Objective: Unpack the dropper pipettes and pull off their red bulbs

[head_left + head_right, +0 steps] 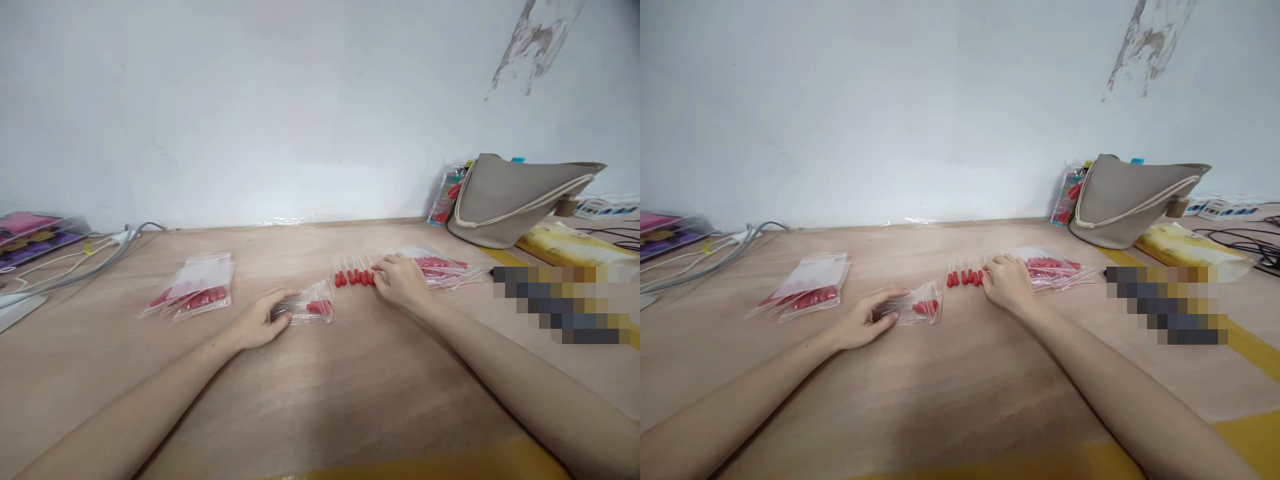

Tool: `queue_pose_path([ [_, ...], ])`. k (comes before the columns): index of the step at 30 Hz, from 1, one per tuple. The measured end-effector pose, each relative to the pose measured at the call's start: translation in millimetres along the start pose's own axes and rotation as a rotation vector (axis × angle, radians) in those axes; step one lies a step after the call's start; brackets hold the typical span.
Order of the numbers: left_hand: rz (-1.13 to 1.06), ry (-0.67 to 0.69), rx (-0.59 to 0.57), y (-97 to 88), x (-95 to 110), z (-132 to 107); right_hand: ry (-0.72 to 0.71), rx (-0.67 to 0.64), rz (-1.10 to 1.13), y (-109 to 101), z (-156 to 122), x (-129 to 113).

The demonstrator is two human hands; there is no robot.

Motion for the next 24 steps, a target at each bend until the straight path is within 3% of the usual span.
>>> queue_pose_path([
  [3,-0.002,0.016,0.059,-3.2,8,2,-0.028,0.036,0.279,-4,-4,-24],
  [5,0.002,0.001,0.065,-0.9,8,2,-0.06,-0.051,0.504,2,-10,-46],
  [8,0.009,0.003,0.009,7.3,7,2,-0.08,-0.146,0.647,11,-18,-71],
  [14,-0.017,0.052,-0.084,13.7,13,0,-0.158,-0.345,0.632,23,-25,-96],
  [24,-0.032,0.124,-0.196,19.5,19,-5,-0.129,-0.306,0.555,18,-25,-97],
])
Point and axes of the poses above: each hand's wrist, its own z-axis towards the middle knuckle, its own y-axis out of the palm, x = y × z, the point moved 8 cm from there along z, towards the middle knuckle, and after that the axes turned 13 degrees about x, right-handed, at the moved point
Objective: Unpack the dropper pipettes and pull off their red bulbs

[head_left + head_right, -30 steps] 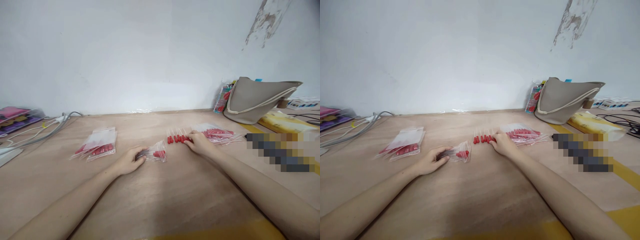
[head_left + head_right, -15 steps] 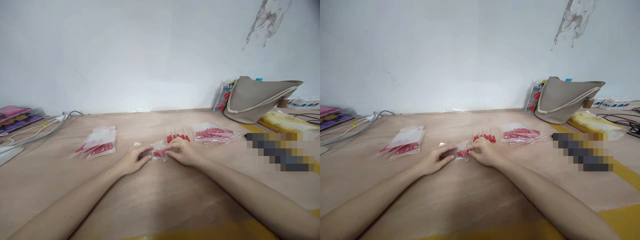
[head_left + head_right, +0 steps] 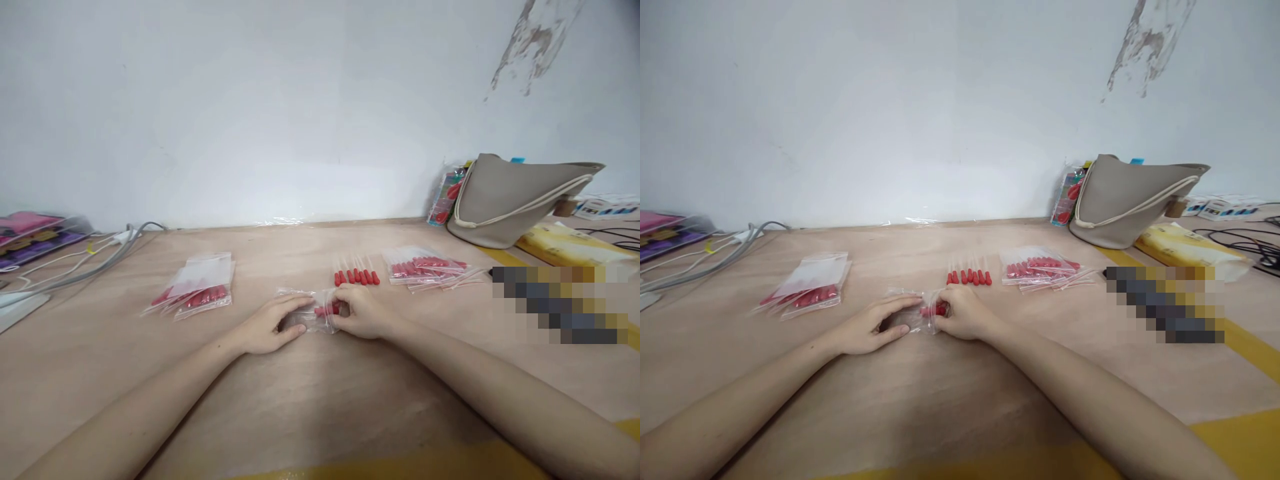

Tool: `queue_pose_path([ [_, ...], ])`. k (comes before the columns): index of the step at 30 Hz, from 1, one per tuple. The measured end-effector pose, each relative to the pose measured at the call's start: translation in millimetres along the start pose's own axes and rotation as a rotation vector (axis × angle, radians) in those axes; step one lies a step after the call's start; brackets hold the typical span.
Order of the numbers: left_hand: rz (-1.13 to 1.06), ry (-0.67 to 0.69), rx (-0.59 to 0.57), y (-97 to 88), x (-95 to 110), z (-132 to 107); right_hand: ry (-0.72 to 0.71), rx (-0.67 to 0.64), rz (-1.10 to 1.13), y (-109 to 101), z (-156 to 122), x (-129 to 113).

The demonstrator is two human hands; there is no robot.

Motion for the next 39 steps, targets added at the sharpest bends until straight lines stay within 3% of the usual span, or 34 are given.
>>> queue_pose_path([
  [10,-0.003,0.027,-0.016,0.6,3,0,-0.001,0.017,0.094,0,-2,2],
  [18,0.003,0.036,-0.032,0.2,1,-1,0.19,0.047,0.254,-6,-9,36],
  [21,0.025,0.038,-0.029,-4.0,0,-3,0.265,0.043,0.468,-18,-5,45],
  [25,0.147,-0.005,-0.016,-12.4,-4,-1,0.417,0.069,0.657,-53,4,61],
  [27,0.232,-0.053,0.034,-18.6,-8,3,0.482,0.128,0.64,-75,7,75],
  [30,0.362,-0.117,0.178,-29.9,-13,8,0.452,0.505,0.576,-117,8,95],
  [33,0.354,-0.045,0.229,-28.9,-8,10,0.354,0.812,0.364,-132,-1,103],
  [36,0.268,0.069,0.047,-9.8,-2,8,0.179,0.808,0.058,-115,-4,94],
  [39,0.244,0.055,-0.129,5.8,-6,2,0.013,0.705,-0.128,-90,-4,84],
])
Point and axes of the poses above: each hand's wrist, its own z-axis towards the middle knuckle, its own y-axis out of the palm, x = y × z, the point moved 8 cm from there along z, towards the middle knuckle, and after that the axes turned 13 degrees about x, right-handed, at the moved point
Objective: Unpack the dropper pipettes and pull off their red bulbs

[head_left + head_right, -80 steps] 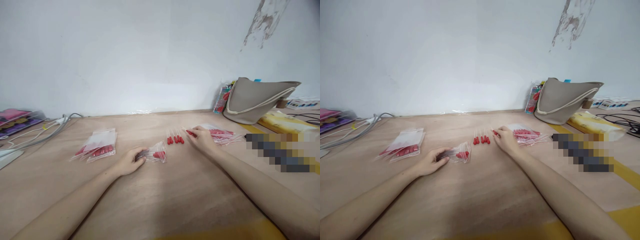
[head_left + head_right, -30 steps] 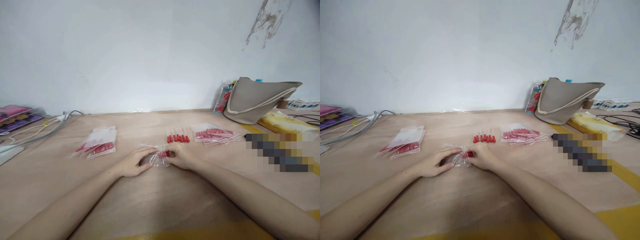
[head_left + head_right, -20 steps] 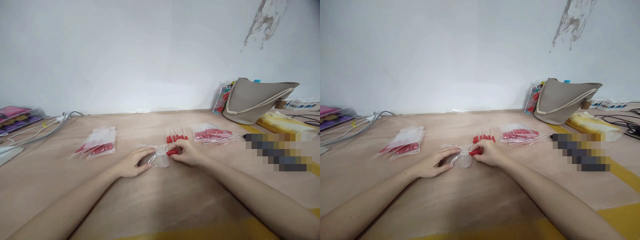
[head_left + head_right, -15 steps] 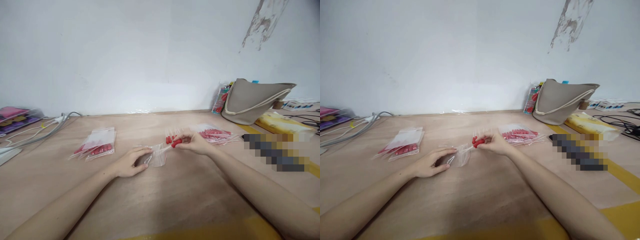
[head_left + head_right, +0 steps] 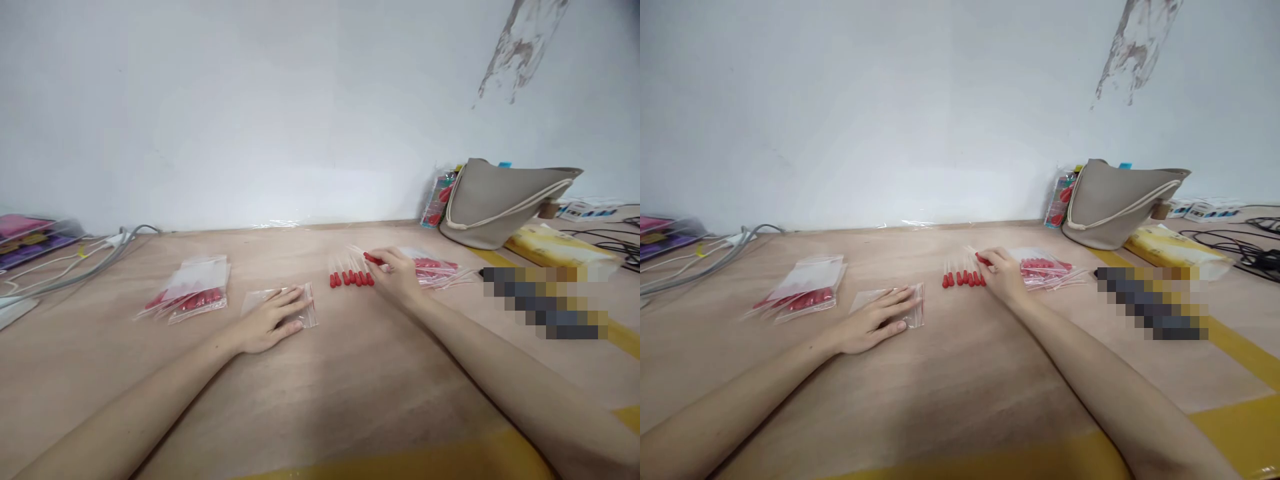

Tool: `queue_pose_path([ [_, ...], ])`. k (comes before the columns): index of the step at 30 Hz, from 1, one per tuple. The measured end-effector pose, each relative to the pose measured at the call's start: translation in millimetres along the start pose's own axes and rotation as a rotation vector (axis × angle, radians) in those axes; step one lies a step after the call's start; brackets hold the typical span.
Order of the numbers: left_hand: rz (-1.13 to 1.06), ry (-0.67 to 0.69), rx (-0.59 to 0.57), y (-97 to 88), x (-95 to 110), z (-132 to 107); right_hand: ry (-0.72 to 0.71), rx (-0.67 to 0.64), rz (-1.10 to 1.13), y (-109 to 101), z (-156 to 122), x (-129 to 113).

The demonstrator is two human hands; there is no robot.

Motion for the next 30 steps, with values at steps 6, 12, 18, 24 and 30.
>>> queue_pose_path([
  [6,0.014,-0.148,-0.05,9.5,-8,-2,-0.013,-0.181,-0.145,21,-18,4],
  [12,-0.01,-0.298,-0.049,13.3,-7,-2,-0.021,-0.202,-0.203,22,-17,1],
  [18,-0.205,-0.436,0.185,-11.8,-30,5,-0.108,-0.195,-0.387,24,-18,-4],
  [24,-0.061,-0.599,0.265,-30.4,-69,-3,-0.119,-0.277,-0.226,33,-20,-6],
  [30,-0.111,-0.662,0.222,-30.2,-83,-11,0.143,-0.205,-0.126,19,-17,17],
])
Point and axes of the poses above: each hand's wrist, its own z-axis towards the middle knuckle, its own y-axis out of the palm, x = y × z, the point moved 8 cm from there along z, towards the middle knuckle, and after that the axes turned 13 degrees about x, right-handed, at the moved point
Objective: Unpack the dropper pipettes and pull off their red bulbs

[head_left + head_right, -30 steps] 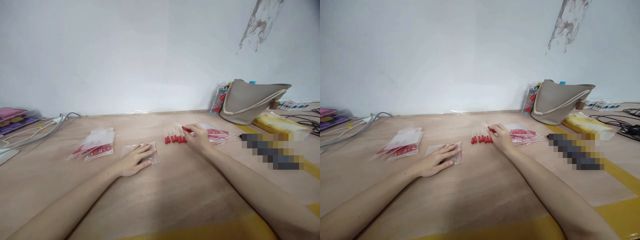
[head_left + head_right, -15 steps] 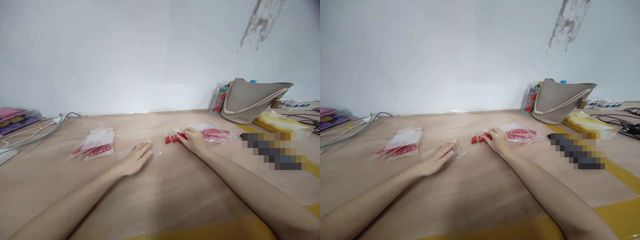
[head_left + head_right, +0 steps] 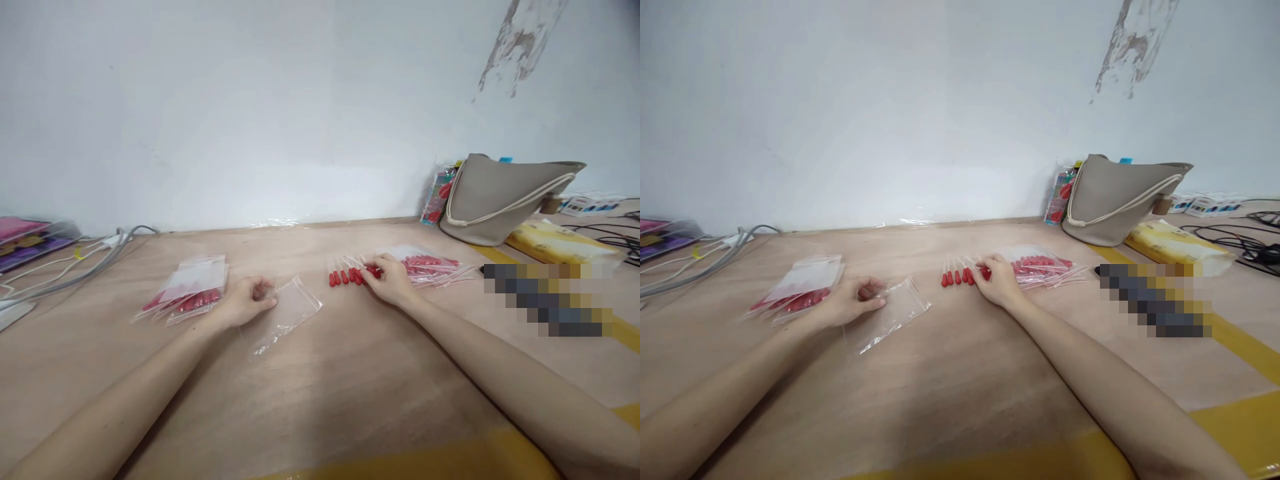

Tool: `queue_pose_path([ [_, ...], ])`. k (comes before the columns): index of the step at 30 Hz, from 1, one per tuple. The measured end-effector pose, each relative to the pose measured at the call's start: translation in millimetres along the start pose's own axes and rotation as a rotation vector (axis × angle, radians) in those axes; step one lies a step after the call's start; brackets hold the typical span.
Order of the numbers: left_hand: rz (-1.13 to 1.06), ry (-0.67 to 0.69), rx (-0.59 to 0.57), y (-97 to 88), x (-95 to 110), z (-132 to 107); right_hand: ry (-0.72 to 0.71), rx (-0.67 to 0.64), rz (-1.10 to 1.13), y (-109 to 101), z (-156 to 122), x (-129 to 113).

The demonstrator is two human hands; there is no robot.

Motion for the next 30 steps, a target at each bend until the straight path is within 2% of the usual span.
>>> queue_pose_path([
  [5,-0.057,-0.022,-0.069,5.1,-4,-1,0.105,0.049,-0.007,-6,2,14],
  [9,-0.117,-0.038,-0.034,-1.0,0,-3,0.141,0.101,-0.014,-7,5,20],
  [13,-0.238,-0.064,-0.065,-2.9,7,-3,0.174,0.129,-0.024,-8,8,27],
  [16,-0.265,-0.109,0.006,-13.7,3,4,0.174,0.164,-0.048,-14,9,27],
  [22,-0.337,-0.238,0.437,-77.3,-36,21,0.15,0.265,-0.094,-28,7,20],
  [23,-0.321,-0.227,0.45,-85.3,-43,25,0.152,0.272,-0.116,-29,6,20],
  [25,-0.24,-0.296,0.523,-102.9,-64,28,0.162,0.248,-0.169,-27,4,22],
  [30,-0.036,-0.403,0.506,-123.8,-113,29,0.165,0.131,-0.22,-14,0,26],
])
Point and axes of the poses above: each hand's wrist, its own z-axis towards the middle knuckle, its own y-axis out of the palm, x = y × z, the point moved 8 cm from there along z, towards the middle knuckle, and after that the axes turned 13 degrees about x, right-handed, at the moved point
